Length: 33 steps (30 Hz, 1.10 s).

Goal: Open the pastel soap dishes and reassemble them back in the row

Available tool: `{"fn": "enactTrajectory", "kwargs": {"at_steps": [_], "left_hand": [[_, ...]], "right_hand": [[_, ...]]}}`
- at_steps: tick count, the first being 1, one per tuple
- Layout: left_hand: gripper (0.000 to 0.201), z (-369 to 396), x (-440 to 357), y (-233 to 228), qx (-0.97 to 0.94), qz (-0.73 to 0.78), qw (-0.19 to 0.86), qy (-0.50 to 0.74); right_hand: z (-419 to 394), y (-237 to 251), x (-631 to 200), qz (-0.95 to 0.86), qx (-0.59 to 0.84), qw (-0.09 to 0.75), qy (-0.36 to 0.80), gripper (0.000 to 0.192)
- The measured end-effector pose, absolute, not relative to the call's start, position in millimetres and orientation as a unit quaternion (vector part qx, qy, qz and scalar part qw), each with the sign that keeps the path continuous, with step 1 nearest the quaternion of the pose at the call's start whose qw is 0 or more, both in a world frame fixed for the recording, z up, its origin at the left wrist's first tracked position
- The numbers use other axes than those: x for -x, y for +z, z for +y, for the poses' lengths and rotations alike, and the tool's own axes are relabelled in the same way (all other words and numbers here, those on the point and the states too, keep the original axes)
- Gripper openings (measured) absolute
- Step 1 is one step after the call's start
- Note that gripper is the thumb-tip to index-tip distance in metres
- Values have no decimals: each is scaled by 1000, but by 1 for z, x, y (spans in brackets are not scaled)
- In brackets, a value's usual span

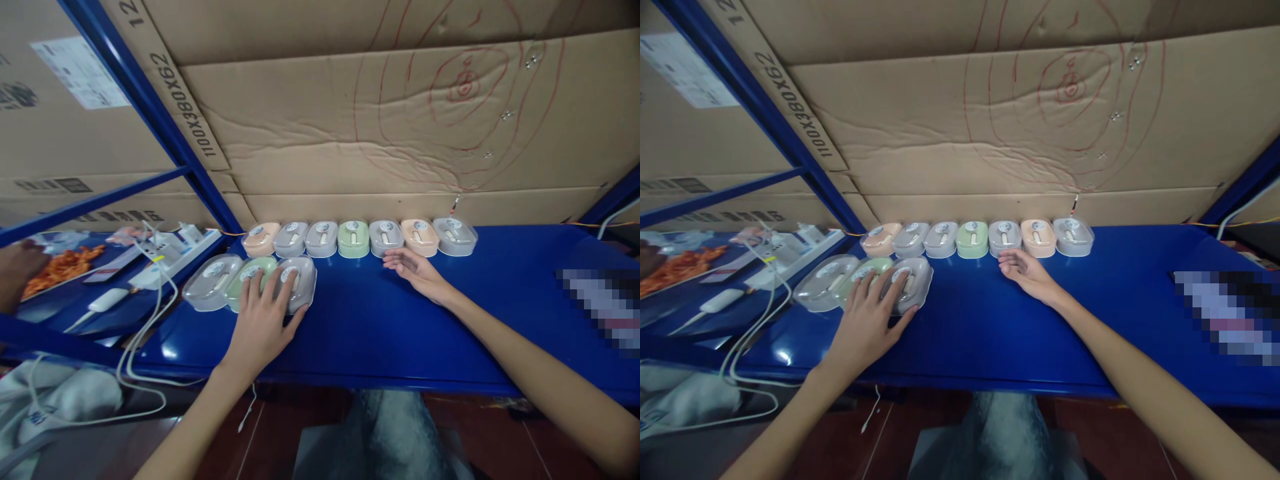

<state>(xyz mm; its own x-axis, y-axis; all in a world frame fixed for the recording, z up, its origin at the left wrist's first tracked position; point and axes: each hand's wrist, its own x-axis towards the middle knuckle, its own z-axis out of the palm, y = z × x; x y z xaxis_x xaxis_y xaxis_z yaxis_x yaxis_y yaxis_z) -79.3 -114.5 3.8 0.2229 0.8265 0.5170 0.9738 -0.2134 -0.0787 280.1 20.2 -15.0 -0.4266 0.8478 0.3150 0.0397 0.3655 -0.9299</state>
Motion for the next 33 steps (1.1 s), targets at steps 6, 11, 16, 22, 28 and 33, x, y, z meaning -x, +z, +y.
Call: {"fn": "enactTrajectory", "kwargs": {"at_steps": [6, 11, 16, 22, 28, 33], "left_hand": [[68, -114, 80, 1, 755, -595, 209, -181], [68, -114, 82, 1, 759, -593, 204, -174], [67, -115, 83, 1, 764, -589, 199, -175], [67, -115, 82, 2, 764, -587, 189, -192], [66, -115, 83, 2, 763, -586, 192, -192], [63, -115, 83, 2, 763, -587, 195, -186]], "right_hand": [[20, -14, -280, -698, 315, 435, 474, 62], [20, -13, -281, -699, 312, 430, 479, 63], [21, -13, -283, -709, 312, 425, 468, 62], [22, -14, -283, -714, 313, 424, 461, 64], [23, -4, -289, -724, 311, 434, 436, 63], [29, 20, -323, -719, 429, 522, 165, 41]]}}
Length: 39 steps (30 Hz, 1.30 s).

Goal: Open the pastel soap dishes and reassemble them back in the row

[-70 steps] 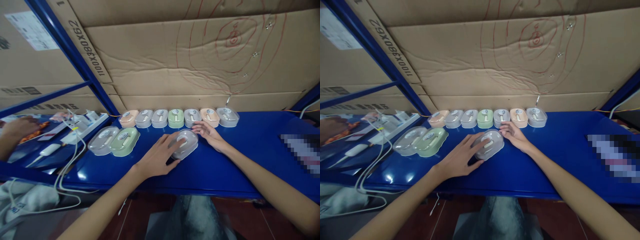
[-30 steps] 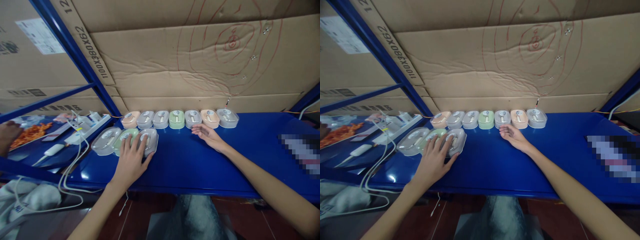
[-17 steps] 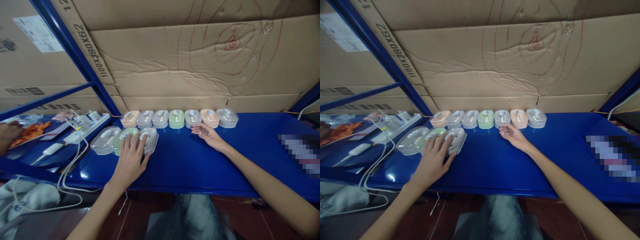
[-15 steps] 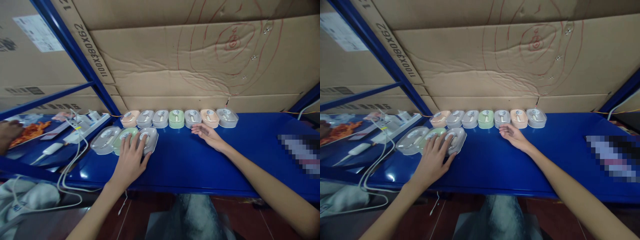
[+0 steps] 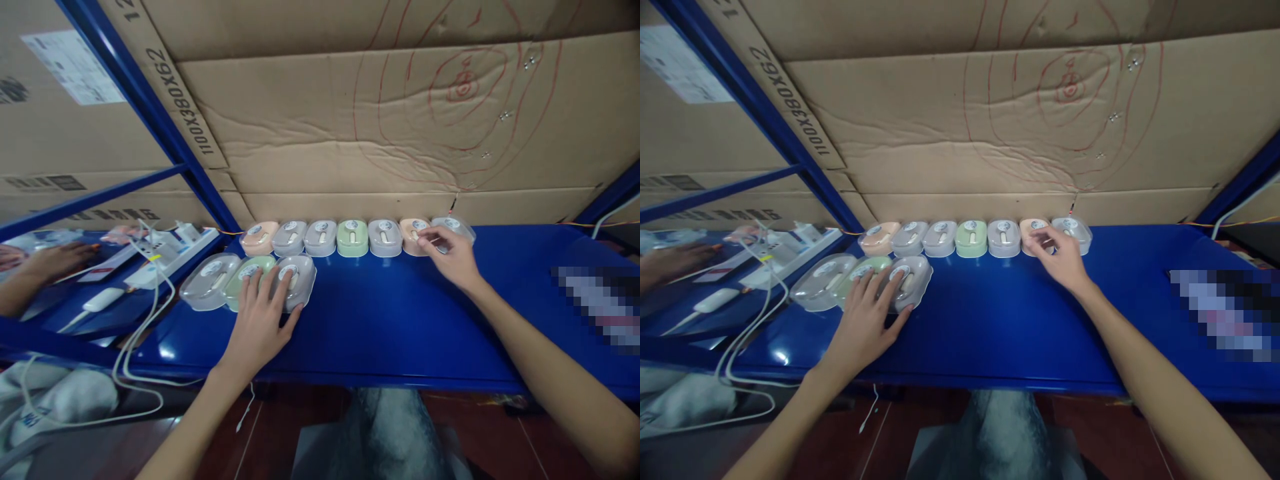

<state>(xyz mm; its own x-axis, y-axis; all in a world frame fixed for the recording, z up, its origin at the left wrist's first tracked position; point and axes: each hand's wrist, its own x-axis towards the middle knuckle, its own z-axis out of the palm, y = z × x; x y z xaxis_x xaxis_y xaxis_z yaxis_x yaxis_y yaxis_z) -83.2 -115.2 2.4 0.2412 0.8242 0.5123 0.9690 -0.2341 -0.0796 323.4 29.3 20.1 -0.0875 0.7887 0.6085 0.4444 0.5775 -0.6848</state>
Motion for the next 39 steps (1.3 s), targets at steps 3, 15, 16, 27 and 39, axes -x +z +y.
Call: {"fn": "enactTrajectory", "kwargs": {"at_steps": [3, 15, 16, 27, 39], "left_hand": [[64, -115, 83, 3, 762, -587, 192, -193], [69, -113, 85, -2, 759, -581, 201, -213], [69, -113, 84, -2, 758, -580, 203, -216], [68, -101, 25, 37, 817, -472, 119, -308], [69, -54, -50, 65, 812, -397, -163, -395]], "right_hand": [[42, 22, -358, -720, 499, 481, -35, 41], [59, 12, -404, -617, 740, 256, -74, 63], [58, 14, -404, -603, 756, 242, -73, 70], [53, 21, -408, -521, 806, 280, 13, 81], [26, 46, -366, -780, 395, 426, 232, 61]]}}
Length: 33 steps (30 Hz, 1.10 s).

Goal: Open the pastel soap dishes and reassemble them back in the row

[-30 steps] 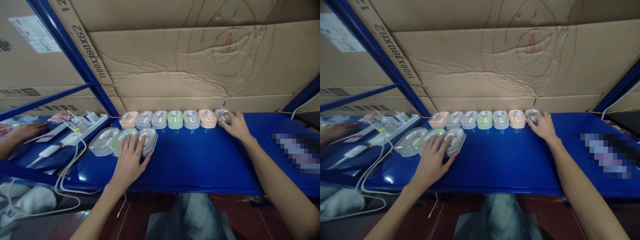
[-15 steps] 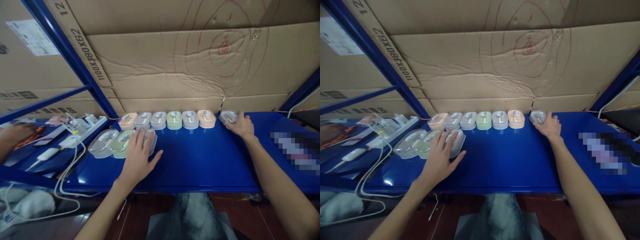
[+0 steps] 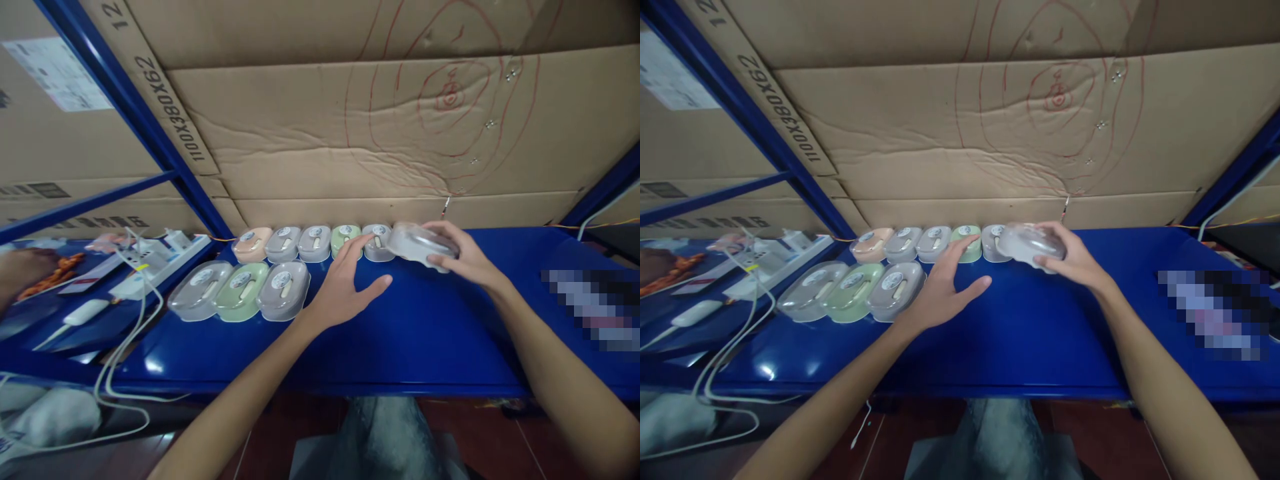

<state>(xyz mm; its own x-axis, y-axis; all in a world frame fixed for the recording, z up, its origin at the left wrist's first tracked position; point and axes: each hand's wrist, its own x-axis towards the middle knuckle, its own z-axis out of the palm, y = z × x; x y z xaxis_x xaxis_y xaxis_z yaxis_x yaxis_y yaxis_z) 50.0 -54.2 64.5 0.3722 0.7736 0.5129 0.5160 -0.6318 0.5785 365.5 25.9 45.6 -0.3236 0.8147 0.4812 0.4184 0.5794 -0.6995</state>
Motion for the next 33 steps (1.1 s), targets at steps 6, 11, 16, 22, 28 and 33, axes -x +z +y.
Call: {"fn": "enactTrajectory", "kwargs": {"at_steps": [6, 11, 16, 22, 28, 33], "left_hand": [[98, -40, -52, 49, -815, 396, 254, 339], [95, -36, -48, 38, -836, 380, 284, 276], [96, -29, -48, 31, -855, 354, 273, 264], [98, -28, -50, 19, -848, 356, 271, 284], [98, -29, -50, 11, -845, 344, 261, 314], [99, -29, -49, 13, -842, 340, 271, 318]], "right_hand": [[4, 41, -325, -879, 292, 305, 221, 73], [-3, 34, -312, -905, 270, 253, 208, 85], [-7, 33, -309, -909, 279, 230, 206, 87], [-8, 34, -309, -908, 280, 229, 214, 88], [-7, 36, -307, -901, 267, 242, 241, 81], [-6, 35, -306, -891, 276, 249, 259, 80]]}}
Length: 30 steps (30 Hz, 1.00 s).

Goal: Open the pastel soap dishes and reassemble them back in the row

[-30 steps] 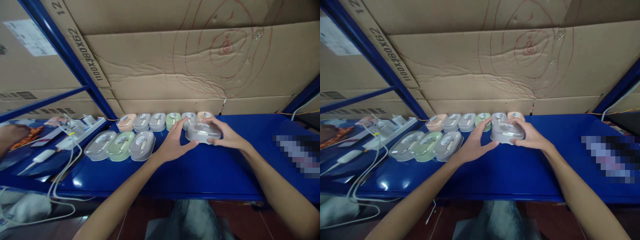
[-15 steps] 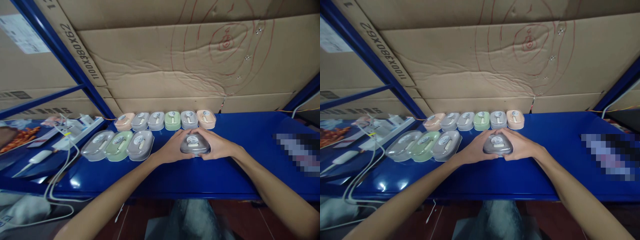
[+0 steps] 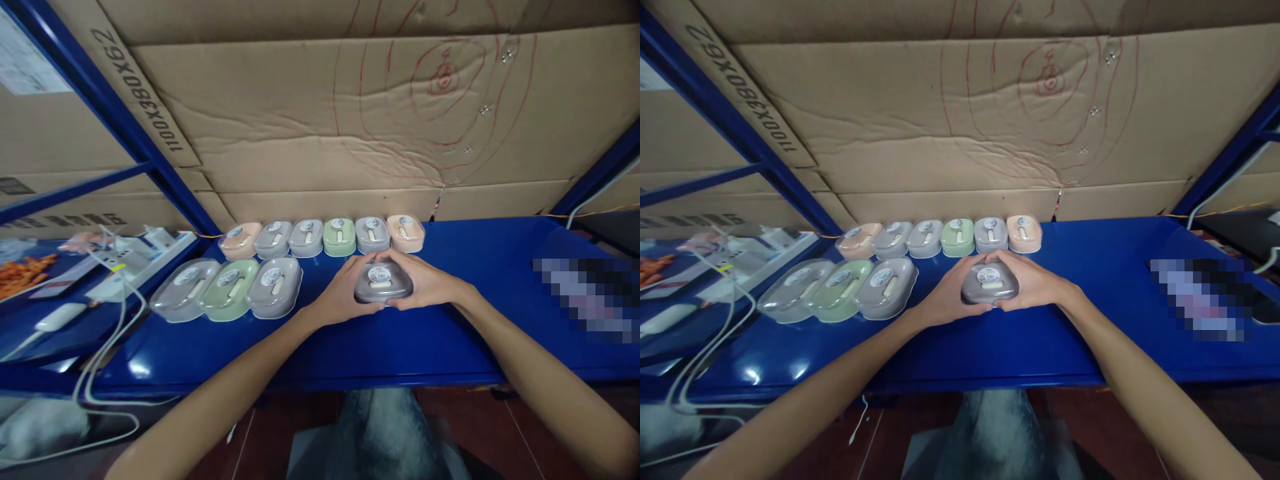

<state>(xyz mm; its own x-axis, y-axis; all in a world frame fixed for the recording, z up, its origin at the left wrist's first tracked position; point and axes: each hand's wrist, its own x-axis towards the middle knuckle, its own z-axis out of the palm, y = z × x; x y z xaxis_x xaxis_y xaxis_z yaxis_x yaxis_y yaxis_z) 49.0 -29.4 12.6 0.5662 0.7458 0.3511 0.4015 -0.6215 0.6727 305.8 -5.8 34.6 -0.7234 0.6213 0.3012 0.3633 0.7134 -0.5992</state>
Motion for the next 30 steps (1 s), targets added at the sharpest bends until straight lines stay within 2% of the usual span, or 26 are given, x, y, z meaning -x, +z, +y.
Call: {"fn": "enactTrajectory", "kwargs": {"at_steps": [12, 21, 24, 27, 29, 30], "left_hand": [[107, -27, -45, 4, -832, 356, 275, 326], [129, -29, -44, 7, -812, 359, 315, 336], [137, -30, -44, 7, -805, 380, 319, 326], [133, -30, -44, 8, -809, 391, 310, 310], [127, -31, -44, 8, -815, 389, 300, 307], [124, -31, -44, 8, -817, 388, 296, 307]], "right_hand": [[-3, 32, -305, -884, 267, 270, 274, 79], [0, 40, -315, -857, 283, 300, 310, 68], [7, 48, -332, -829, 315, 357, 295, 61], [21, 51, -357, -746, 410, 470, 234, 61], [32, 47, -375, -671, 513, 517, 137, 72], [37, 44, -383, -638, 568, 514, 80, 79]]}}
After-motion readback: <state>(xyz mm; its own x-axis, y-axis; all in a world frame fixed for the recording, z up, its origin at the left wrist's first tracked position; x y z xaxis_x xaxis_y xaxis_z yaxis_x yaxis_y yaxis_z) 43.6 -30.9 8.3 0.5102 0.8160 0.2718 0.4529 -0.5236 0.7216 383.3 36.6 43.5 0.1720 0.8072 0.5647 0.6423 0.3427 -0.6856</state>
